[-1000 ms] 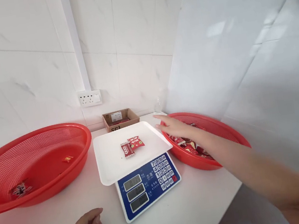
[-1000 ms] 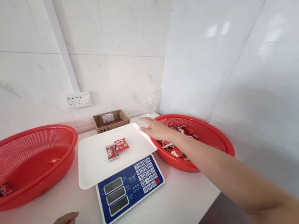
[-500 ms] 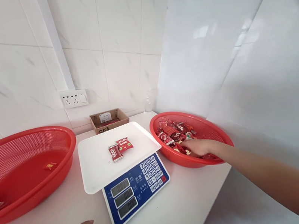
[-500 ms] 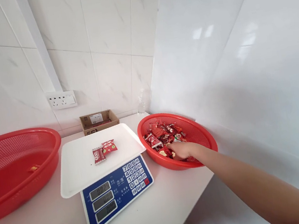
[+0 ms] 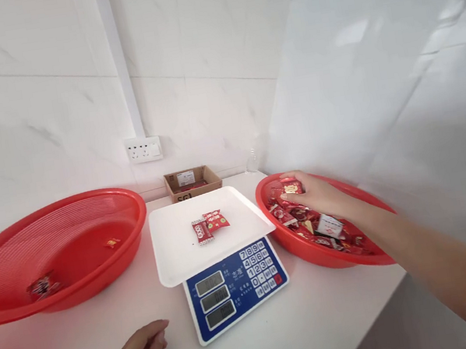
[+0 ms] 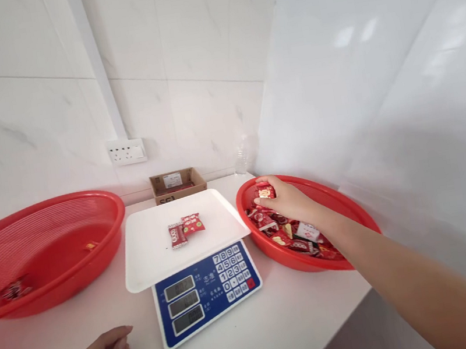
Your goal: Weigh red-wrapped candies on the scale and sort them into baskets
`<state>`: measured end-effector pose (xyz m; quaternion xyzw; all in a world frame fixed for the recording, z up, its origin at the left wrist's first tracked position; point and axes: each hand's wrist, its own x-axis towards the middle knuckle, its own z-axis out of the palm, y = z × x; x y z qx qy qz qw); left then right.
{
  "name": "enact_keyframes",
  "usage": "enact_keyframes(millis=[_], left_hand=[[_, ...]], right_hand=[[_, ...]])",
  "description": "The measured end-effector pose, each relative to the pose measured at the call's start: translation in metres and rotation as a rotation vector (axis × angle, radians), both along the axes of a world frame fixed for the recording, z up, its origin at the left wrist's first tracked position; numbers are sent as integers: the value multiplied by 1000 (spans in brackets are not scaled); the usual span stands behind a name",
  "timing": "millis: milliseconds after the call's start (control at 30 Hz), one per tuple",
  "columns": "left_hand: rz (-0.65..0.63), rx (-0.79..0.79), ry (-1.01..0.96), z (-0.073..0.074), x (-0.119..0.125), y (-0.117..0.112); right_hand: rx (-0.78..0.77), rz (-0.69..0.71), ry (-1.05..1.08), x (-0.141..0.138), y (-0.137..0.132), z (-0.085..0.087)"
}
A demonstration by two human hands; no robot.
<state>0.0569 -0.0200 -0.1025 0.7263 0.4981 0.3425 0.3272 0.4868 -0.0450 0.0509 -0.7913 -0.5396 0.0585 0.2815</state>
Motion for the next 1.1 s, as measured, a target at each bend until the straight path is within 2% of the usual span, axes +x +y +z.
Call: enact_keyframes(millis=[67, 200, 333, 433, 600, 800, 967, 1100], left_hand=[[-45, 5, 39, 5, -2, 1], [-38, 25, 63, 11, -2, -1], [-20, 13, 39, 14, 1, -6], [-27, 6, 25, 16, 2, -7], [-50, 16, 10, 14, 2, -8], [-74, -18, 24, 15, 1, -9], [-55, -50, 31, 16, 1, -9], [-47, -25, 27, 15, 2, -8]], right_hand=[[-10, 100, 20, -29, 10, 2], [-132, 264, 55, -79, 28, -4], [-287, 315, 36, -103, 42, -13], [-346, 316, 59, -103, 45, -15], [-402, 267, 66, -94, 37, -7], [-303, 239, 160, -98, 38, -2], [-250, 234, 179, -101, 48, -10], [-205, 287, 169, -98, 50, -21]])
